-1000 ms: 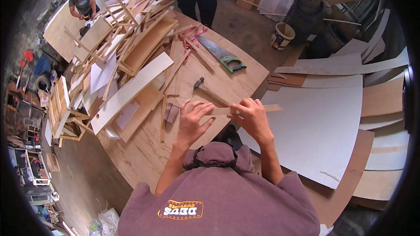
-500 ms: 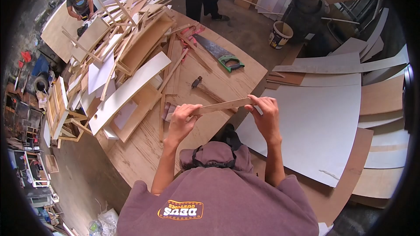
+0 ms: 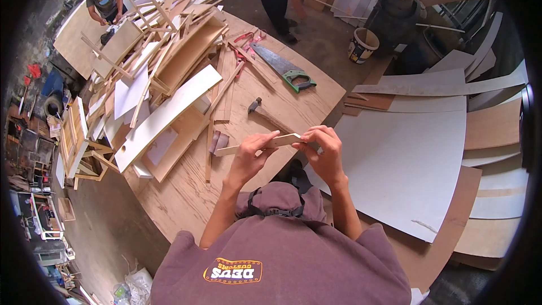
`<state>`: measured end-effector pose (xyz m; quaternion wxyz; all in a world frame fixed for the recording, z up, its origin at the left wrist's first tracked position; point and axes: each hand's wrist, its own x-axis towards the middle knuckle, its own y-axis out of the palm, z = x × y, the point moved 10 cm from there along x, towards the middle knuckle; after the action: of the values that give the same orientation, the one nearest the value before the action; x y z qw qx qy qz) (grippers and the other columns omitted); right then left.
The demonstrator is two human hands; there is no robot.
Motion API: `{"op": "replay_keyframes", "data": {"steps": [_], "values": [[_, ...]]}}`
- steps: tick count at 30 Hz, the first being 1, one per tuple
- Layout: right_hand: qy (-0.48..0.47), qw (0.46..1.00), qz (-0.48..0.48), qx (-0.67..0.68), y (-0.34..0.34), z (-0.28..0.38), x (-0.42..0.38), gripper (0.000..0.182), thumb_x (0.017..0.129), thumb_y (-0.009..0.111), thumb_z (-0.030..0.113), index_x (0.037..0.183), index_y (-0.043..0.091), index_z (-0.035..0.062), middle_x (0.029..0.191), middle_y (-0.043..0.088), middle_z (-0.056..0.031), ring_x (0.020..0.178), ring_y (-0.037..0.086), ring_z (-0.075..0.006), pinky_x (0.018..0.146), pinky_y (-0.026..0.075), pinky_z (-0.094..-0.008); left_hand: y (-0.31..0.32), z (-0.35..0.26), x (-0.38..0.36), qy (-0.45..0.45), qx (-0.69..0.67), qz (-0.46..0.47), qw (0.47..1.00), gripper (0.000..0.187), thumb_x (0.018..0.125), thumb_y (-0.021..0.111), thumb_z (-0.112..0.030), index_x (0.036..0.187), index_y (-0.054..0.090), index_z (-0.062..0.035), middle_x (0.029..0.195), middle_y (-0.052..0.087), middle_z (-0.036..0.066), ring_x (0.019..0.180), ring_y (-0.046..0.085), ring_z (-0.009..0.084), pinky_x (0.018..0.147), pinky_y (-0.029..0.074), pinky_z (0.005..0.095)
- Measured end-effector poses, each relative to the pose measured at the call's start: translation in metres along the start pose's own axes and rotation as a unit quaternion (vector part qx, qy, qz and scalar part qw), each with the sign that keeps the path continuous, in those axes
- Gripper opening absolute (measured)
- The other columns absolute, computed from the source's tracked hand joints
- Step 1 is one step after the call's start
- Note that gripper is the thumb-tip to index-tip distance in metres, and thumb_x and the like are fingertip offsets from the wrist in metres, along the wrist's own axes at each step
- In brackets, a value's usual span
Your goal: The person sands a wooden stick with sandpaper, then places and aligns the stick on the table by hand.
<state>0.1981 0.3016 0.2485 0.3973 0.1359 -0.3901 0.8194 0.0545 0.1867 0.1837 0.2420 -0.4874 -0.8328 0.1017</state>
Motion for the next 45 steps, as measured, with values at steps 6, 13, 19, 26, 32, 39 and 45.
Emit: {"op": "replay_keyframes", "data": {"steps": [6, 13, 19, 26, 32, 39, 45], "values": [[-0.024, 0.998, 0.040, -0.047, 0.018, 0.006, 0.000, 0.020, 0.077, 0.085, 0.012, 0.094, 0.076, 0.0086, 0.090, 0.074, -0.0049, 0.088, 0.069, -0.0248, 0.078, 0.053, -0.0367, -0.002, 0.009, -0.008, -0.005, 0.018, -0.002, 1.000, 0.046, 0.085, 0.077, 0.000, 0.130, 0.068, -0.0063, 0.099, 0.072, 0.013, 0.087, 0.067, 0.0257, 0.077, 0.055, 0.0366], [-0.032, 0.999, 0.039, 0.007, 0.026, -0.003, 0.000, 0.023, 0.077, 0.084, 0.012, 0.099, 0.076, 0.0102, 0.090, 0.074, -0.0049, 0.088, 0.069, -0.0247, 0.078, 0.053, -0.0364, -0.003, 0.017, -0.017, -0.036, 0.015, -0.011, 0.999, 0.046, 0.085, 0.077, -0.001, 0.130, 0.068, -0.0064, 0.099, 0.072, 0.013, 0.087, 0.066, 0.0267, 0.078, 0.054, 0.0377], [-0.008, 0.998, 0.057, 0.004, 0.025, 0.000, 0.006, 0.025, 0.077, 0.085, 0.016, 0.098, 0.074, 0.0106, 0.092, 0.073, -0.0022, 0.093, 0.068, -0.0230, 0.083, 0.052, -0.0353, -0.008, 0.018, -0.015, -0.039, 0.030, -0.024, 0.998, 0.045, 0.086, 0.077, -0.004, 0.130, 0.069, -0.0077, 0.101, 0.073, 0.012, 0.089, 0.067, 0.0274, 0.080, 0.054, 0.0385], [-0.087, 0.974, 0.126, -0.165, 0.050, 0.008, -0.003, 0.026, 0.082, 0.080, 0.021, 0.107, 0.074, 0.0197, 0.100, 0.071, 0.0041, 0.108, 0.064, -0.0171, 0.113, 0.026, -0.0491, 0.000, 0.007, -0.005, 0.020, 0.145, -0.030, 0.989, 0.038, 0.084, 0.079, -0.013, 0.122, 0.073, -0.0125, 0.102, 0.075, 0.009, 0.092, 0.069, 0.0293, 0.084, 0.052, 0.0404], [0.008, 0.974, 0.095, -0.204, -0.004, -0.046, 0.004, 0.022, 0.083, 0.078, 0.021, 0.105, 0.074, 0.0225, 0.096, 0.069, 0.0074, 0.107, 0.062, -0.0130, 0.114, 0.021, -0.0509, -0.050, 0.021, -0.017, -0.022, 0.230, -0.065, 0.971, 0.034, 0.075, 0.087, -0.018, 0.107, 0.077, -0.0121, 0.093, 0.074, 0.003, 0.087, 0.069, 0.0229, 0.079, 0.046, 0.0338], [-0.018, 0.967, 0.101, -0.235, 0.021, -0.026, 0.005, 0.028, 0.084, 0.079, 0.021, 0.111, 0.073, 0.0241, 0.111, 0.067, 0.0049, 0.120, 0.057, -0.0145, 0.117, 0.014, -0.0545, -0.045, 0.028, -0.023, -0.074, 0.126, -0.093, 0.985, 0.036, 0.079, 0.087, -0.013, 0.113, 0.077, -0.0102, 0.092, 0.071, 0.005, 0.083, 0.067, 0.0188, 0.070, 0.051, 0.0317], [-0.056, 0.977, 0.160, -0.131, 0.053, -0.020, 0.003, 0.034, 0.082, 0.077, 0.012, 0.115, 0.071, 0.0162, 0.098, 0.067, -0.0015, 0.100, 0.063, -0.0219, 0.102, 0.039, -0.0399, -0.050, -0.009, -0.006, -0.043, 0.052, -0.126, 0.990, 0.037, 0.081, 0.084, -0.007, 0.117, 0.075, -0.0089, 0.104, 0.073, 0.008, 0.080, 0.066, 0.0160, 0.069, 0.054, 0.0280]]}}
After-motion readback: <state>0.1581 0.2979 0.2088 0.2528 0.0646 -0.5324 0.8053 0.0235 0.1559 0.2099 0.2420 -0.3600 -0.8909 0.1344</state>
